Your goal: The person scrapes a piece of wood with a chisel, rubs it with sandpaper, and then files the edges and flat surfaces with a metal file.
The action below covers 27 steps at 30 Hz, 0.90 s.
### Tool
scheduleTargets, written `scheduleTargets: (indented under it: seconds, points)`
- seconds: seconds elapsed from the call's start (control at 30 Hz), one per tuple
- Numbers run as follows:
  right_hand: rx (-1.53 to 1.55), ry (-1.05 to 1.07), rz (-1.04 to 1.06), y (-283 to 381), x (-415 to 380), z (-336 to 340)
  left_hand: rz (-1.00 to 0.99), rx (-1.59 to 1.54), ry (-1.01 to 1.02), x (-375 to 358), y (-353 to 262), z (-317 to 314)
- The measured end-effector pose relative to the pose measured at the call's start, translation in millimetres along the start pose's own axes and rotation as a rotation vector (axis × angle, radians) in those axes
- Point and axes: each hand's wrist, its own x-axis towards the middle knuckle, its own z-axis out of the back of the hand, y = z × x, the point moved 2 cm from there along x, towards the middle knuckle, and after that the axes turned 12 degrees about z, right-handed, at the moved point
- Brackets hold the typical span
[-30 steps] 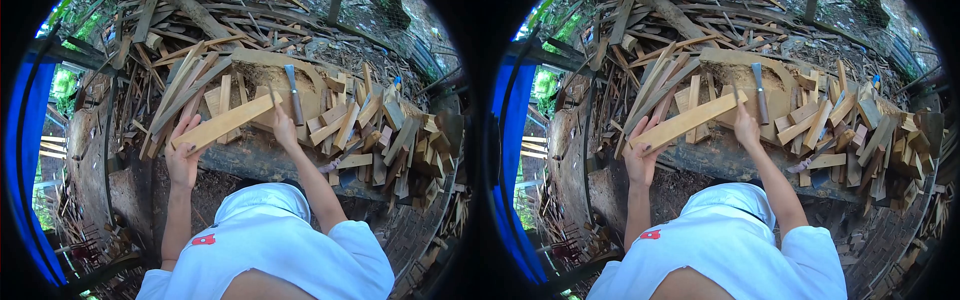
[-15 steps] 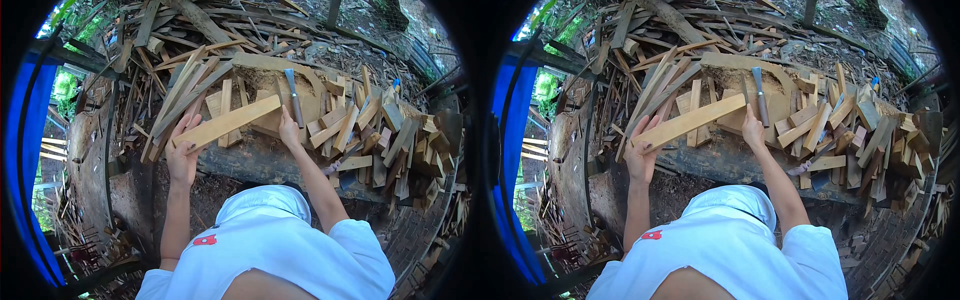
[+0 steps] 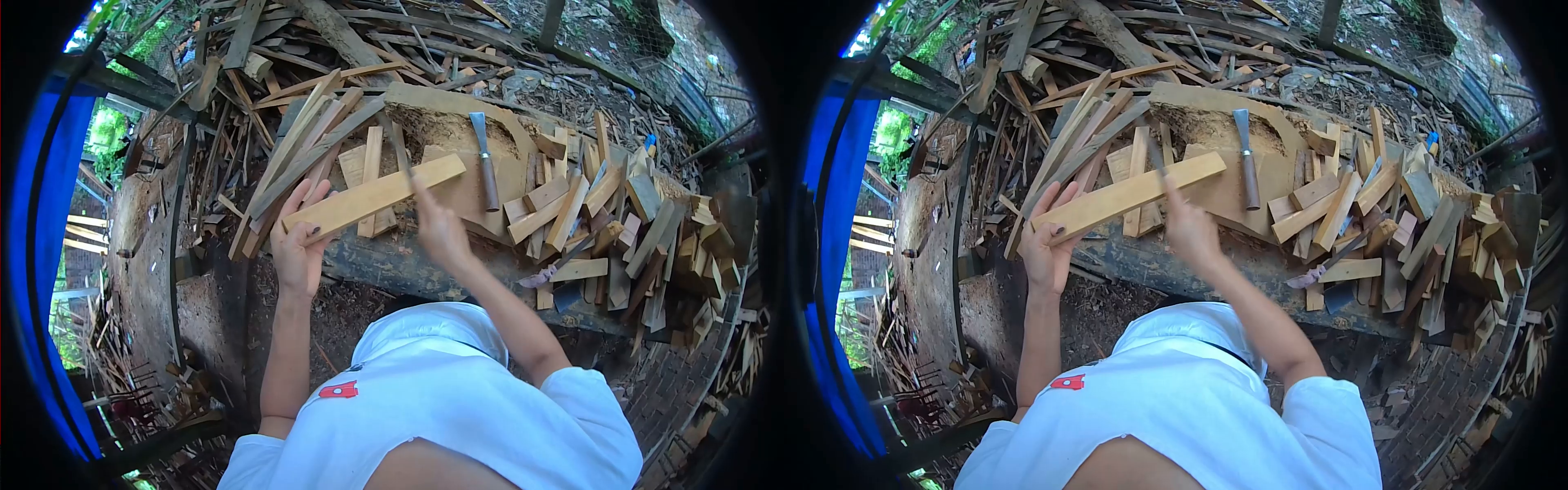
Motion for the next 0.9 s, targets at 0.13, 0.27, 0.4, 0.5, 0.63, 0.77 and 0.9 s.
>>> scheduleTargets:
  seconds: [0.13, 0.27, 0.4, 0.5, 0.63, 0.77, 0.9]
  points:
    - [-0.004, -0.004, 0.304, 38, -28, -9, -0.004, 0.014, -0.037, 0, -2, 0]
    - [-0.085, 0.042, 0.097, 1, -1, -5, 0.022, -0.033, -0.044, 0, 2, 6]
    - [-0.105, -0.017, 0.089, 7, 0, -7, 0.01, -0.025, -0.034, -2, 6, 5]
    - [-0.05, 0.032, 0.286, 52, -24, -7, -0.029, 0.029, -0.068, -3, 5, -3]
    - [-0.045, 0.076, 0.124, 30, -12, -1, -0.018, 0.019, -0.061, -5, 2, -8]
    - [-0.064, -0.046, 0.145, 10, -4, -8, -0.043, 0.038, -0.076, -3, 7, -1]
    - [0.01, 0.099, 0.246, 68, -34, -3, -0.134, 0.113, -0.135, -4, 8, -7]
